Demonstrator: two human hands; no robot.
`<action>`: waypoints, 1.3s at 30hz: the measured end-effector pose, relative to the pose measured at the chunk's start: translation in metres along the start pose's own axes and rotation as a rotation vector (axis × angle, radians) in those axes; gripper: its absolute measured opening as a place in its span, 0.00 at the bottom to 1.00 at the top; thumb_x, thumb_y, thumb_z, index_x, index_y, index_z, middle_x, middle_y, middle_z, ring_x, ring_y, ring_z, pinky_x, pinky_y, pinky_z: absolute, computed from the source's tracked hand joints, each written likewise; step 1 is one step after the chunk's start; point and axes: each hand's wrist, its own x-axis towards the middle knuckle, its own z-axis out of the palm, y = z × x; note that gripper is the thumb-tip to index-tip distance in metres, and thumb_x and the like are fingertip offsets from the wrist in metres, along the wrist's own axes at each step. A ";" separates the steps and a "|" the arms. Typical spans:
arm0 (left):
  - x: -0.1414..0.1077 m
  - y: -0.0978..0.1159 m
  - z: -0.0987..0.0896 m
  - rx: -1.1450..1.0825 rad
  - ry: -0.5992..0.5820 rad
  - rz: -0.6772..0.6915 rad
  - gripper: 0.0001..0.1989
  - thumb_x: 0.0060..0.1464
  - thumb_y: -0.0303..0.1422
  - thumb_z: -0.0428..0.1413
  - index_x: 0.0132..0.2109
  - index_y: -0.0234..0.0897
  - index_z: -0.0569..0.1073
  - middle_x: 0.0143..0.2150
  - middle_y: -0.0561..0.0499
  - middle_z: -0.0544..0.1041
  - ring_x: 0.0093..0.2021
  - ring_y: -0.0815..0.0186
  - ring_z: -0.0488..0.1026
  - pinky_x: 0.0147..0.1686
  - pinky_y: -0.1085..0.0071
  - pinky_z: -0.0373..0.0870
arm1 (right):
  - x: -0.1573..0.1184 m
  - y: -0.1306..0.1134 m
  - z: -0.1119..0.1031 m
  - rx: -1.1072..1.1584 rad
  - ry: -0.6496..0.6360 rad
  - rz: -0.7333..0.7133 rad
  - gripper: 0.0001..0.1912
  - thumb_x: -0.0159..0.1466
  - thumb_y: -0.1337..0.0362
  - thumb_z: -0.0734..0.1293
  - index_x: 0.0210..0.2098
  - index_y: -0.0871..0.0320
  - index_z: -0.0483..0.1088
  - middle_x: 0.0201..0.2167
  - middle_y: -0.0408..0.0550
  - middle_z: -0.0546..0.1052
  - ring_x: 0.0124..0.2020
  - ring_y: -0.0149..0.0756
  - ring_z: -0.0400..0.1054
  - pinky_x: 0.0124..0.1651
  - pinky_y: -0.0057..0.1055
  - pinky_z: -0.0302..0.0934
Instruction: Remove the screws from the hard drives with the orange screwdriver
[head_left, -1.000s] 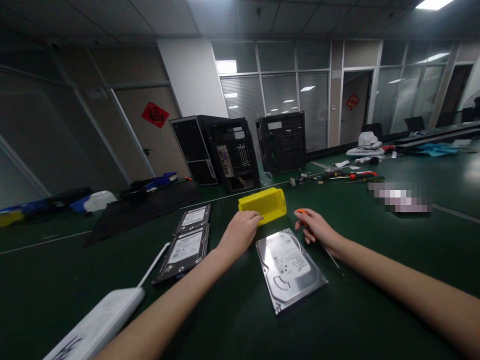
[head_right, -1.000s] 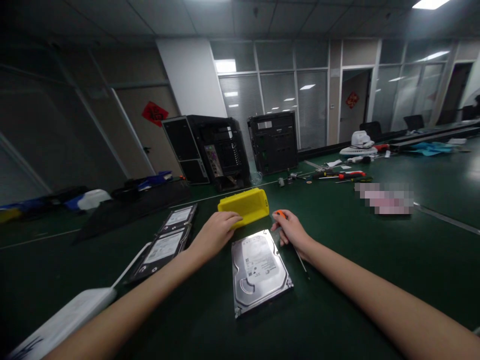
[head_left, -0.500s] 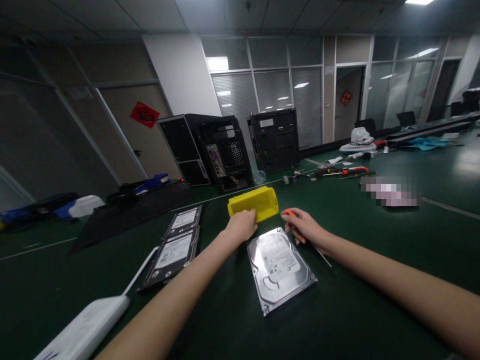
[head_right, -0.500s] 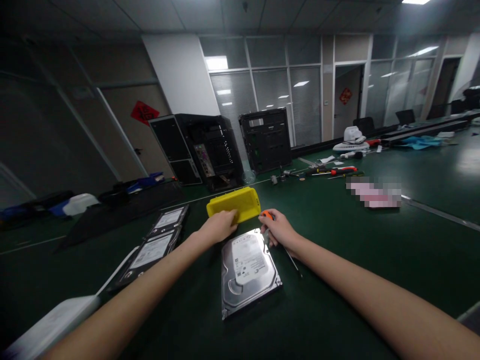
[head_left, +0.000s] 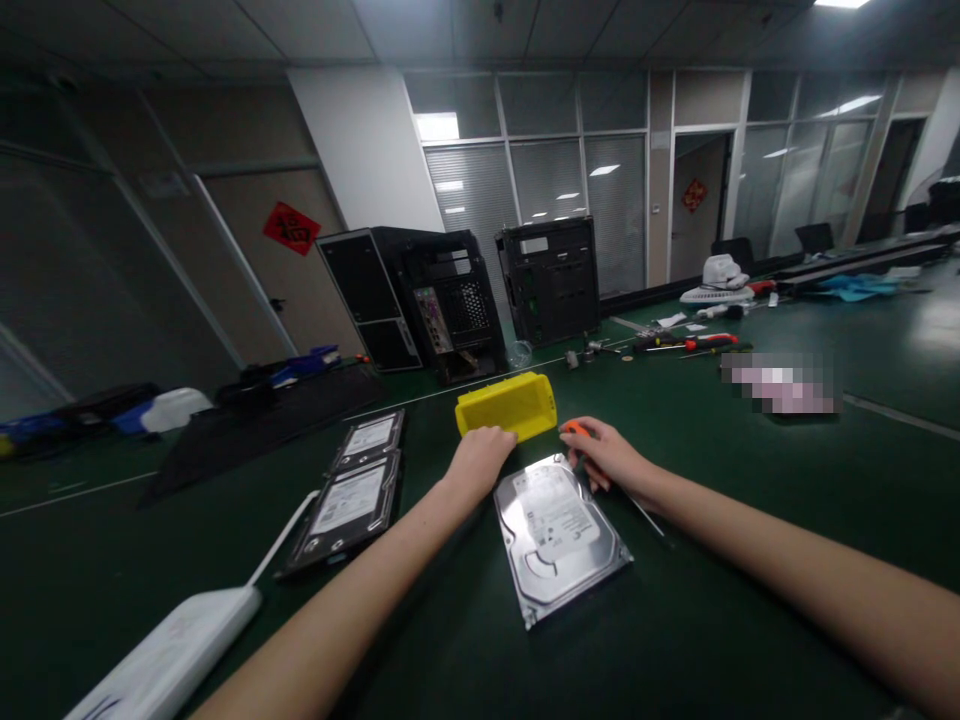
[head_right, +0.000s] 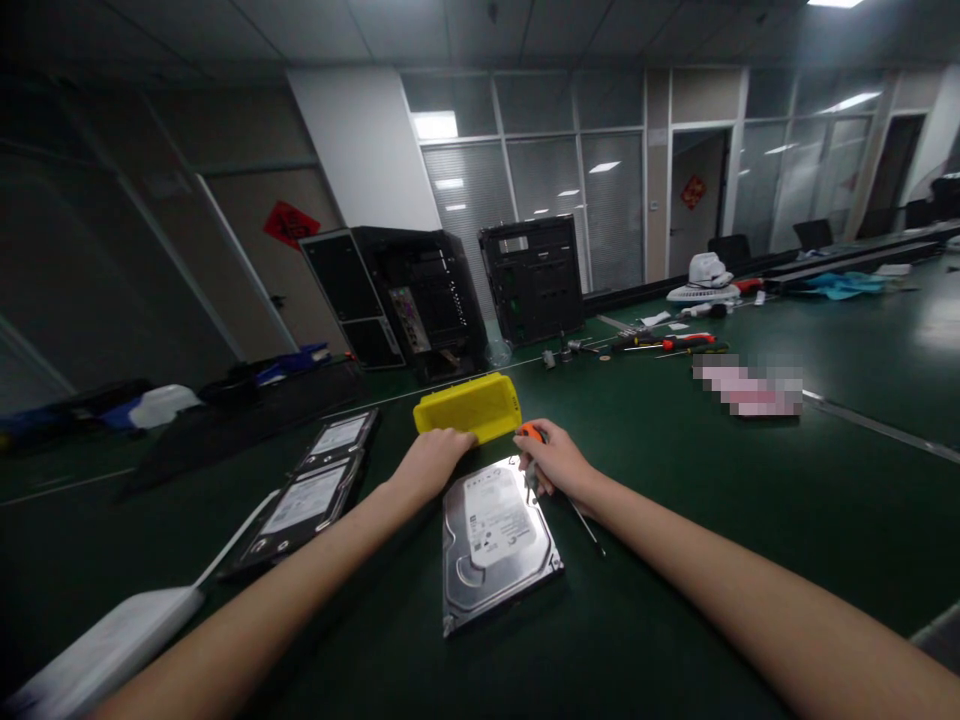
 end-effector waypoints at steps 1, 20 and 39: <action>-0.001 0.002 0.000 0.005 0.006 0.014 0.11 0.58 0.22 0.46 0.40 0.31 0.74 0.36 0.40 0.77 0.38 0.56 0.76 0.36 0.65 0.70 | 0.000 0.000 0.000 -0.005 0.000 0.000 0.09 0.62 0.65 0.60 0.42 0.59 0.60 0.19 0.36 0.71 0.05 0.19 0.50 0.09 0.20 0.50; -0.148 0.037 -0.024 -0.730 0.260 -0.029 0.08 0.55 0.35 0.54 0.43 0.46 0.75 0.39 0.56 0.79 0.37 0.66 0.74 0.37 0.70 0.69 | -0.007 -0.002 0.001 -0.024 0.020 0.006 0.10 0.62 0.64 0.60 0.43 0.59 0.60 0.19 0.36 0.70 0.06 0.18 0.50 0.10 0.19 0.50; -0.138 0.051 -0.028 -1.113 -0.025 -0.037 0.12 0.49 0.33 0.61 0.43 0.45 0.75 0.36 0.54 0.77 0.40 0.64 0.71 0.43 0.67 0.63 | -0.015 -0.007 0.005 -0.073 0.020 0.030 0.12 0.61 0.64 0.60 0.44 0.61 0.61 0.20 0.37 0.69 0.07 0.17 0.50 0.09 0.18 0.45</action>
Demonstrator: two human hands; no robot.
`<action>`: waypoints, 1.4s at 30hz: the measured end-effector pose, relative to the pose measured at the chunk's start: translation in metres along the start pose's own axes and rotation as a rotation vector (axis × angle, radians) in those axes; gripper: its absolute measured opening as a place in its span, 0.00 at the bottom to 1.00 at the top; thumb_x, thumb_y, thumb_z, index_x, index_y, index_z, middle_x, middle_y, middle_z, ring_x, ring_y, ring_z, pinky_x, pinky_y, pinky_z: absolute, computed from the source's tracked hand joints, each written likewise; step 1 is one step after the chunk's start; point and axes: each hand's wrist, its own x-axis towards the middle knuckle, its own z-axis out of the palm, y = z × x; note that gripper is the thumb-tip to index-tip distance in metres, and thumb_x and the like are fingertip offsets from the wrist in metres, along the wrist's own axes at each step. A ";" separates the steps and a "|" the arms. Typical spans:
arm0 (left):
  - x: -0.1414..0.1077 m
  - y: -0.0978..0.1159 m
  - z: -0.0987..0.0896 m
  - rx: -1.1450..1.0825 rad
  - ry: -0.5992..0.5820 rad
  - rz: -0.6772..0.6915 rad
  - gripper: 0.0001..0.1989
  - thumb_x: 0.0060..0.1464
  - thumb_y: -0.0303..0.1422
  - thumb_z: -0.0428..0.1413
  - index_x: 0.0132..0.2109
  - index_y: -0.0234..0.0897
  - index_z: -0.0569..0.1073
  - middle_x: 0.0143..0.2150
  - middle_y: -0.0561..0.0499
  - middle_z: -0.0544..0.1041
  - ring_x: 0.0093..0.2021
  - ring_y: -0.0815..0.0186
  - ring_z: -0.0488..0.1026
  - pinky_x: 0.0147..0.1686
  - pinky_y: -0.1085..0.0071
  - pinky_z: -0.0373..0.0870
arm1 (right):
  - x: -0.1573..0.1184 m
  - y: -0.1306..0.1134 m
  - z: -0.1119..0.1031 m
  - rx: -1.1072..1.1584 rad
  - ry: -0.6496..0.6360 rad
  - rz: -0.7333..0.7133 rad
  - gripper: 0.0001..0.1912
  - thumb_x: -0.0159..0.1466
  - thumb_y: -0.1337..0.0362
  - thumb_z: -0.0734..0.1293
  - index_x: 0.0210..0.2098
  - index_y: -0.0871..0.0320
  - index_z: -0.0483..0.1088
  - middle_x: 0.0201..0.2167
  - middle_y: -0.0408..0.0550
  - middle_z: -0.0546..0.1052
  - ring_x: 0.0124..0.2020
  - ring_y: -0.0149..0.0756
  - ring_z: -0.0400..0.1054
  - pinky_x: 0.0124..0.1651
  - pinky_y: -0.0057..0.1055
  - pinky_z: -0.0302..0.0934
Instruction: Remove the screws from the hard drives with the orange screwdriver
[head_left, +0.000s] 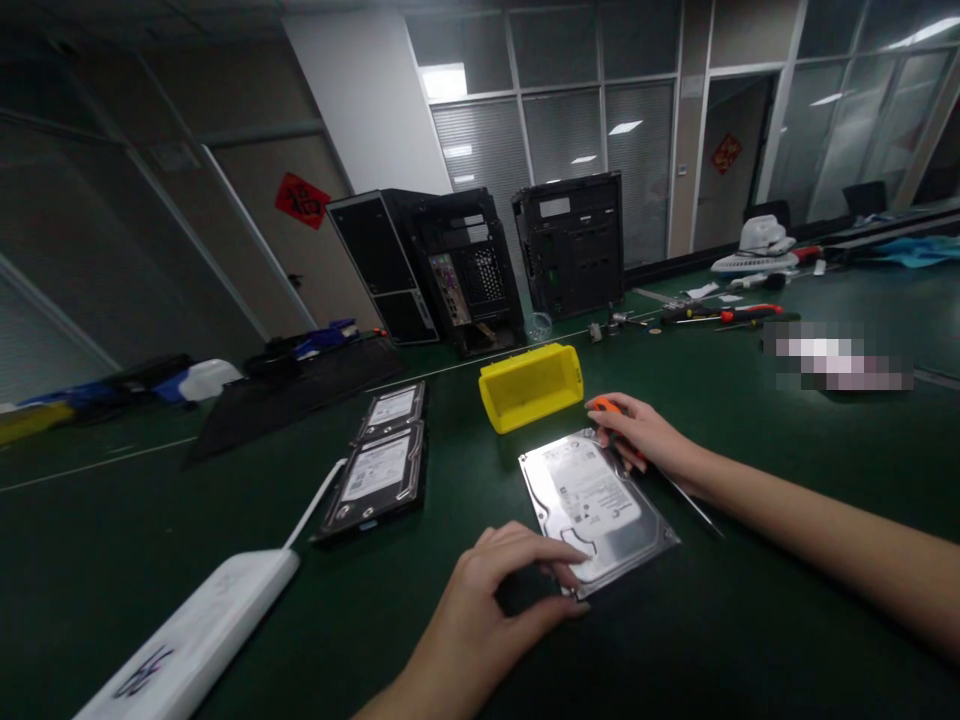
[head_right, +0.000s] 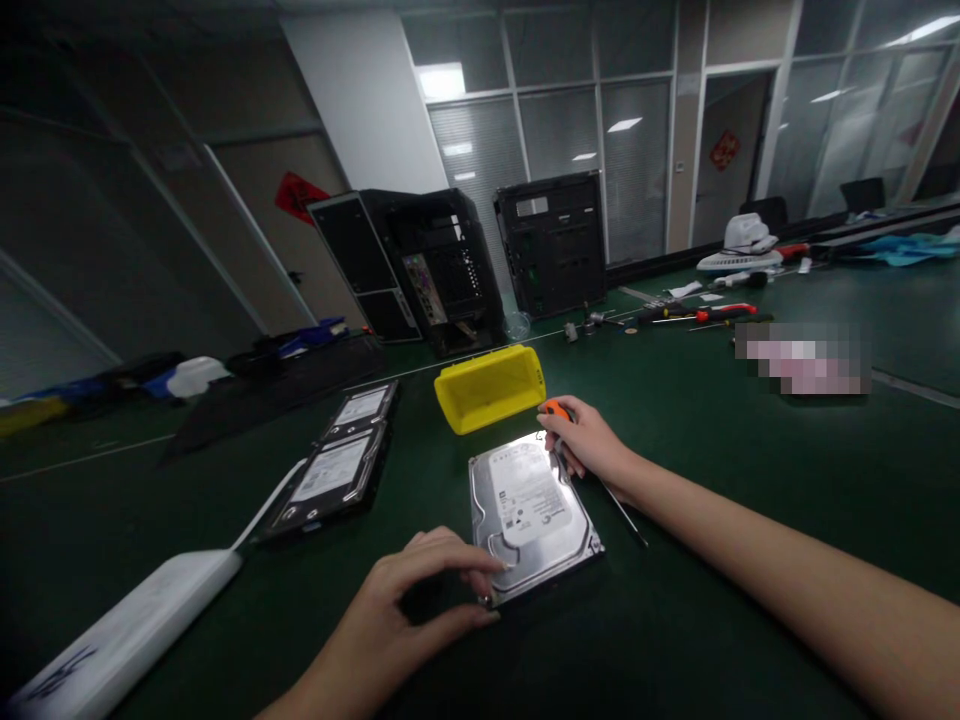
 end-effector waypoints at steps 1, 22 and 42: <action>0.001 0.000 0.000 -0.032 -0.001 -0.031 0.13 0.48 0.34 0.61 0.43 0.44 0.75 0.36 0.54 0.77 0.40 0.64 0.71 0.43 0.67 0.63 | 0.000 0.000 0.000 -0.002 -0.001 -0.002 0.12 0.61 0.64 0.60 0.44 0.61 0.61 0.21 0.37 0.69 0.08 0.18 0.50 0.09 0.18 0.45; -0.003 -0.002 -0.001 -0.151 0.041 -0.104 0.14 0.46 0.33 0.62 0.43 0.39 0.76 0.35 0.53 0.77 0.39 0.65 0.72 0.42 0.69 0.66 | 0.003 0.007 -0.004 0.006 -0.010 -0.017 0.13 0.61 0.63 0.60 0.45 0.59 0.61 0.20 0.37 0.69 0.07 0.18 0.50 0.10 0.19 0.47; -0.002 -0.009 0.000 -0.325 0.014 -0.169 0.12 0.50 0.35 0.59 0.42 0.37 0.76 0.38 0.50 0.79 0.39 0.64 0.75 0.43 0.69 0.70 | 0.001 0.003 -0.004 -0.011 -0.006 -0.010 0.13 0.61 0.64 0.60 0.45 0.59 0.61 0.20 0.37 0.69 0.08 0.19 0.51 0.10 0.19 0.48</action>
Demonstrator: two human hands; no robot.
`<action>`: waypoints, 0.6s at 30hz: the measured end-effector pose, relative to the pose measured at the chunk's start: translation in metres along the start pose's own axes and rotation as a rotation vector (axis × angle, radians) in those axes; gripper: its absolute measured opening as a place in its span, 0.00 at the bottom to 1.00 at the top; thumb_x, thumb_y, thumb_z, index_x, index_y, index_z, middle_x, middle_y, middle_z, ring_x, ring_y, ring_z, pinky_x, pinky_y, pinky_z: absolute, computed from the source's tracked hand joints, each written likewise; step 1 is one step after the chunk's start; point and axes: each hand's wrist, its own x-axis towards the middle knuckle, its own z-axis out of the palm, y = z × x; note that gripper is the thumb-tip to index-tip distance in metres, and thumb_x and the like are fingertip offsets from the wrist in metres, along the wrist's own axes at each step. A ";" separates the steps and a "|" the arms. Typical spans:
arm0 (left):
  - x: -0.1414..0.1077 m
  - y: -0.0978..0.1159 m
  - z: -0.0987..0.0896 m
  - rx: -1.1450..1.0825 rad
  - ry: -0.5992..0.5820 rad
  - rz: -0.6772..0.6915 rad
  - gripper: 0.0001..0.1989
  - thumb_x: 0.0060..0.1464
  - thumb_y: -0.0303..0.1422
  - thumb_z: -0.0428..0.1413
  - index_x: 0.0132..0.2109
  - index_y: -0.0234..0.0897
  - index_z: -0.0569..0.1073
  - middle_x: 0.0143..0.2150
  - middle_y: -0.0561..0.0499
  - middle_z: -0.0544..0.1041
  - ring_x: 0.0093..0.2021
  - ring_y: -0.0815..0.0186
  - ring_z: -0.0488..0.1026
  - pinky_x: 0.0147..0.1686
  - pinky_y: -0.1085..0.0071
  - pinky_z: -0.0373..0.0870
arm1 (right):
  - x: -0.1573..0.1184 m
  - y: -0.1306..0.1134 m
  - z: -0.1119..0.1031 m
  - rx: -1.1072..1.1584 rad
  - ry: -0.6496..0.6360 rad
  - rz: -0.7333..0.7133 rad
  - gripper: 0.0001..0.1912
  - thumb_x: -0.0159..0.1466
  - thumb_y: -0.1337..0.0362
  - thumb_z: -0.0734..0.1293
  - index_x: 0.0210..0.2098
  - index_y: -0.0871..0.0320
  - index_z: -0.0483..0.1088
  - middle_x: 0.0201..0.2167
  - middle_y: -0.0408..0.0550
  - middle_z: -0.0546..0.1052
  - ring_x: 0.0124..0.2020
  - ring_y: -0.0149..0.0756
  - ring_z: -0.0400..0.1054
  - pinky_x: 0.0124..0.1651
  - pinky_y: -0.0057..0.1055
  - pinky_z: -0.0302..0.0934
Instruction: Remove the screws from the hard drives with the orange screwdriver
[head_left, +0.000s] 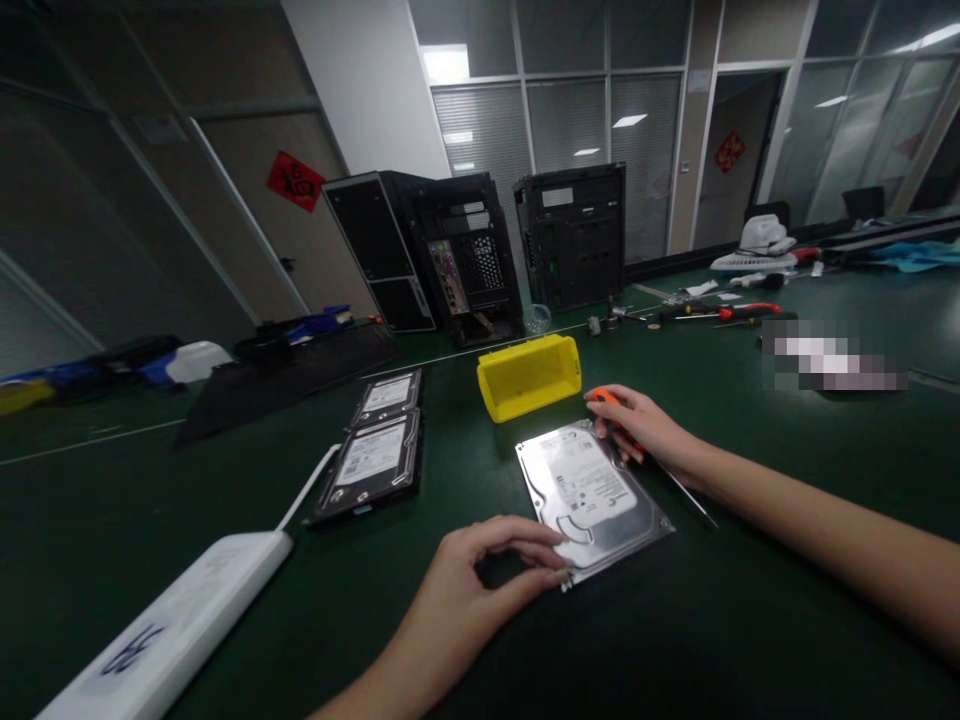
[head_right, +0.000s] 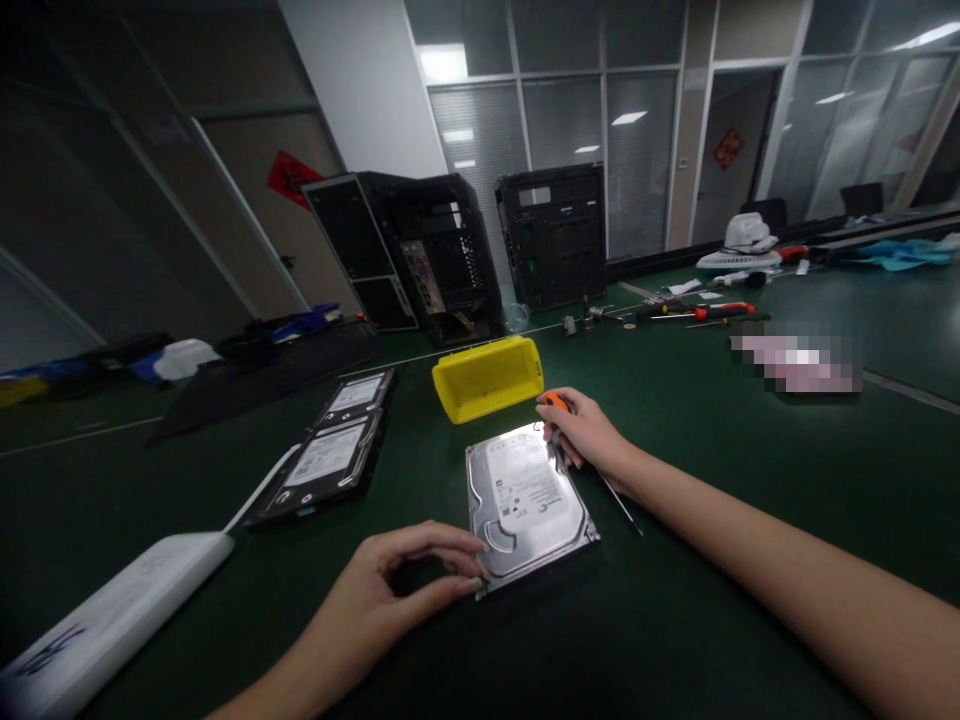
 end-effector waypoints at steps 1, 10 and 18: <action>0.000 0.001 0.000 -0.006 0.002 -0.003 0.12 0.49 0.35 0.59 0.42 0.36 0.76 0.37 0.50 0.79 0.39 0.65 0.75 0.42 0.70 0.70 | 0.000 0.000 0.000 0.000 0.001 -0.001 0.13 0.61 0.64 0.60 0.45 0.59 0.61 0.20 0.37 0.69 0.08 0.19 0.51 0.10 0.19 0.47; 0.001 0.009 0.003 -0.019 0.024 -0.026 0.11 0.48 0.35 0.60 0.39 0.35 0.77 0.36 0.50 0.80 0.37 0.64 0.76 0.41 0.69 0.70 | 0.002 0.003 0.000 0.002 0.004 -0.004 0.12 0.61 0.63 0.60 0.45 0.59 0.61 0.20 0.37 0.69 0.07 0.18 0.50 0.09 0.20 0.47; 0.000 0.005 0.002 0.022 0.019 0.004 0.11 0.50 0.36 0.58 0.40 0.37 0.77 0.37 0.51 0.79 0.38 0.65 0.75 0.41 0.71 0.69 | -0.001 0.000 0.000 0.001 0.002 0.007 0.13 0.61 0.63 0.60 0.45 0.59 0.61 0.21 0.38 0.70 0.08 0.18 0.50 0.10 0.20 0.48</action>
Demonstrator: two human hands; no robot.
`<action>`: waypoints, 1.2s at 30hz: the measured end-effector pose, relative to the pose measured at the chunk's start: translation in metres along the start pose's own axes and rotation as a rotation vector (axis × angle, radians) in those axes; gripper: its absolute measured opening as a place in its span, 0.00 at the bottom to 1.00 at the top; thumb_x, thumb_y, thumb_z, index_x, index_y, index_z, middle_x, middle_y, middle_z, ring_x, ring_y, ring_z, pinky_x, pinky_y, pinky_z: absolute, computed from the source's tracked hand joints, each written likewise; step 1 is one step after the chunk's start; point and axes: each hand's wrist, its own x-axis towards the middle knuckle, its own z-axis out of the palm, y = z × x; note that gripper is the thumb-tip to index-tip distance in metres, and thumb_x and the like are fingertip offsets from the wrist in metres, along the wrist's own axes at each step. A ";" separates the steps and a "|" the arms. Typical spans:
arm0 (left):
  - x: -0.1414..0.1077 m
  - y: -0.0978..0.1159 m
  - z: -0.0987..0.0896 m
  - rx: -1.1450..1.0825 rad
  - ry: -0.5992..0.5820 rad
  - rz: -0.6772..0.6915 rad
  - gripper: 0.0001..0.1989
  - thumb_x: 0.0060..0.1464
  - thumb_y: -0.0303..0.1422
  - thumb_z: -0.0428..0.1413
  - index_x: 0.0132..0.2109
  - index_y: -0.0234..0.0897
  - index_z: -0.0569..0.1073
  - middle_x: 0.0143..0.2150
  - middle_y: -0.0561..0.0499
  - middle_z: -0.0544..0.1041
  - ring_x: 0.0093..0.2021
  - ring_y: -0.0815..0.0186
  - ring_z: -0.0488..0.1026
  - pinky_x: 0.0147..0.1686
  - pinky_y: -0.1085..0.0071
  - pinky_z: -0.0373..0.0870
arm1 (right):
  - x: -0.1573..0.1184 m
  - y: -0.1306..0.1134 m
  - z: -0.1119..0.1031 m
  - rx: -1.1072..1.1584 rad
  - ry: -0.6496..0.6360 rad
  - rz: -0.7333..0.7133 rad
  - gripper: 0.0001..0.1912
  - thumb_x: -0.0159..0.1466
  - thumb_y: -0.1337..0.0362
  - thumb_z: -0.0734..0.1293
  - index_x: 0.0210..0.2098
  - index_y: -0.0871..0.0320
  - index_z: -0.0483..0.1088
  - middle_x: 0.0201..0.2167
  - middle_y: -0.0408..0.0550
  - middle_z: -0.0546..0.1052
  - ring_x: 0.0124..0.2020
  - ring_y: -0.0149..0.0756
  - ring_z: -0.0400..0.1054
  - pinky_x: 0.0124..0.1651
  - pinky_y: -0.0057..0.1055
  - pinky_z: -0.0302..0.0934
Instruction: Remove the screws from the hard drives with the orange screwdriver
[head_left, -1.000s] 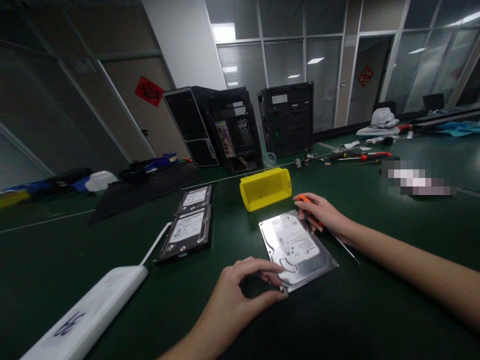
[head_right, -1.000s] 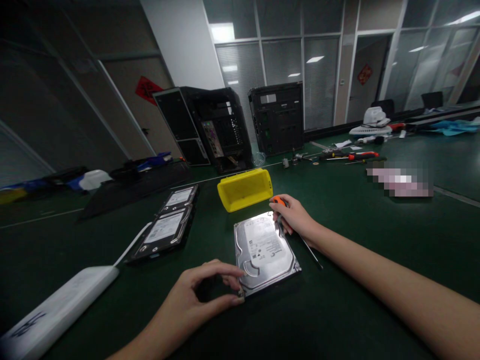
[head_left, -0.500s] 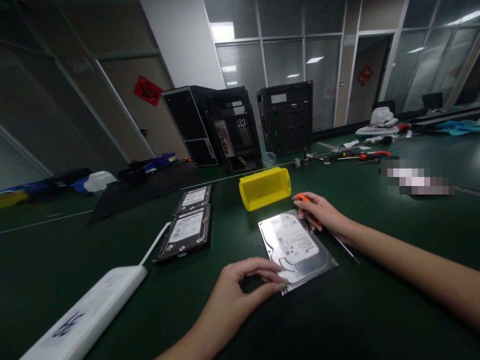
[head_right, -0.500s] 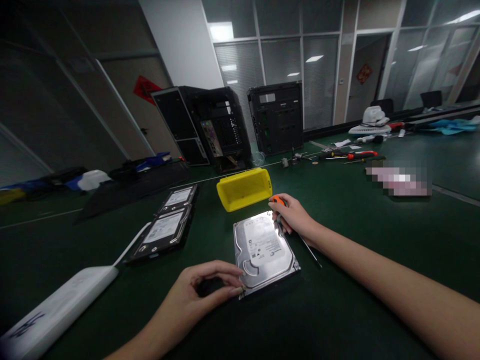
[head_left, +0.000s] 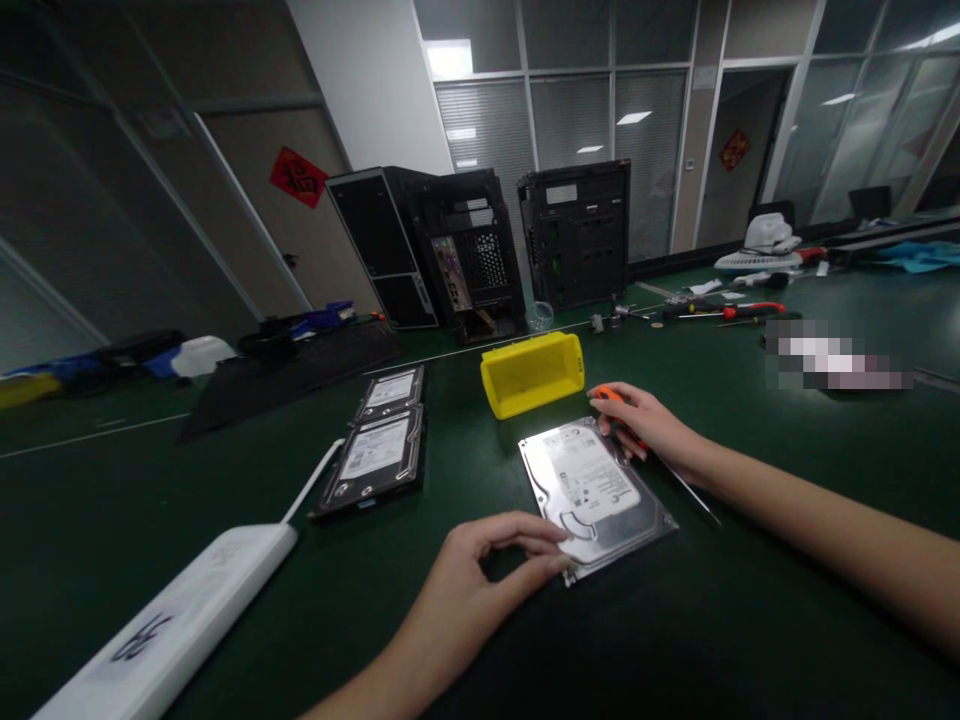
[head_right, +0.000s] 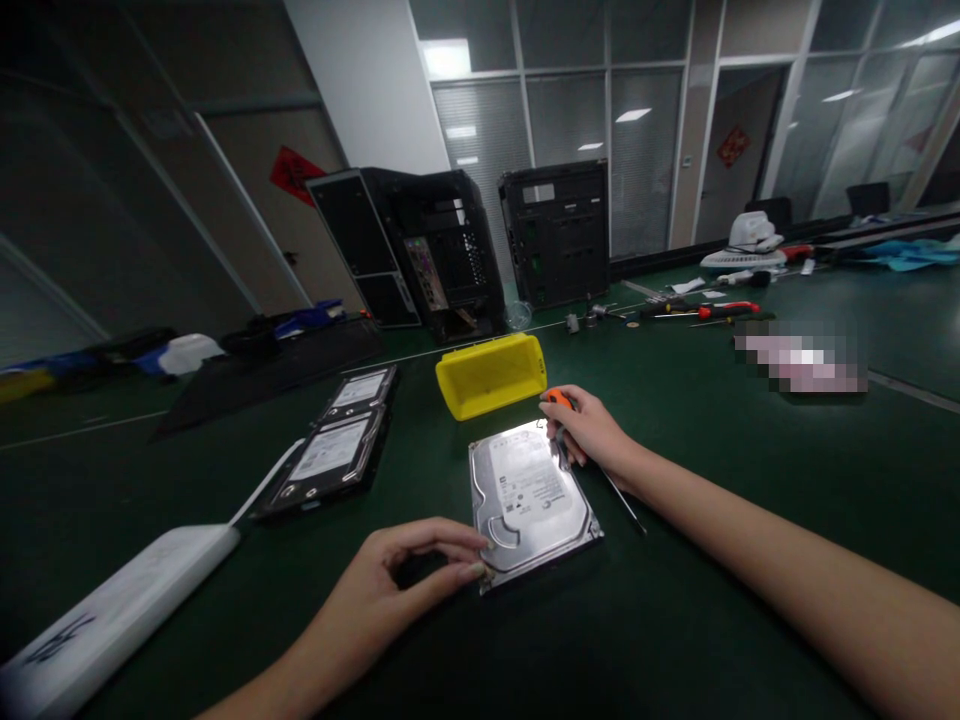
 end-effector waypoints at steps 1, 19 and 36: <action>0.000 0.000 0.000 0.004 0.001 0.004 0.11 0.51 0.36 0.58 0.40 0.37 0.77 0.37 0.51 0.79 0.38 0.65 0.75 0.41 0.71 0.69 | -0.001 -0.001 0.000 -0.002 0.003 0.004 0.13 0.61 0.63 0.60 0.45 0.59 0.61 0.21 0.38 0.70 0.08 0.18 0.50 0.11 0.20 0.48; 0.000 0.002 0.000 0.013 -0.018 -0.017 0.11 0.50 0.36 0.58 0.40 0.37 0.76 0.36 0.52 0.79 0.38 0.66 0.74 0.40 0.72 0.68 | -0.001 -0.001 0.000 0.003 0.001 0.003 0.12 0.62 0.64 0.60 0.45 0.59 0.61 0.21 0.37 0.69 0.08 0.18 0.50 0.10 0.19 0.48; 0.000 0.000 0.001 0.089 0.003 0.000 0.13 0.52 0.38 0.57 0.44 0.41 0.74 0.37 0.53 0.77 0.39 0.65 0.72 0.40 0.70 0.64 | -0.004 -0.004 0.001 -0.006 0.003 0.012 0.11 0.62 0.63 0.60 0.44 0.59 0.60 0.21 0.38 0.69 0.09 0.18 0.51 0.11 0.18 0.48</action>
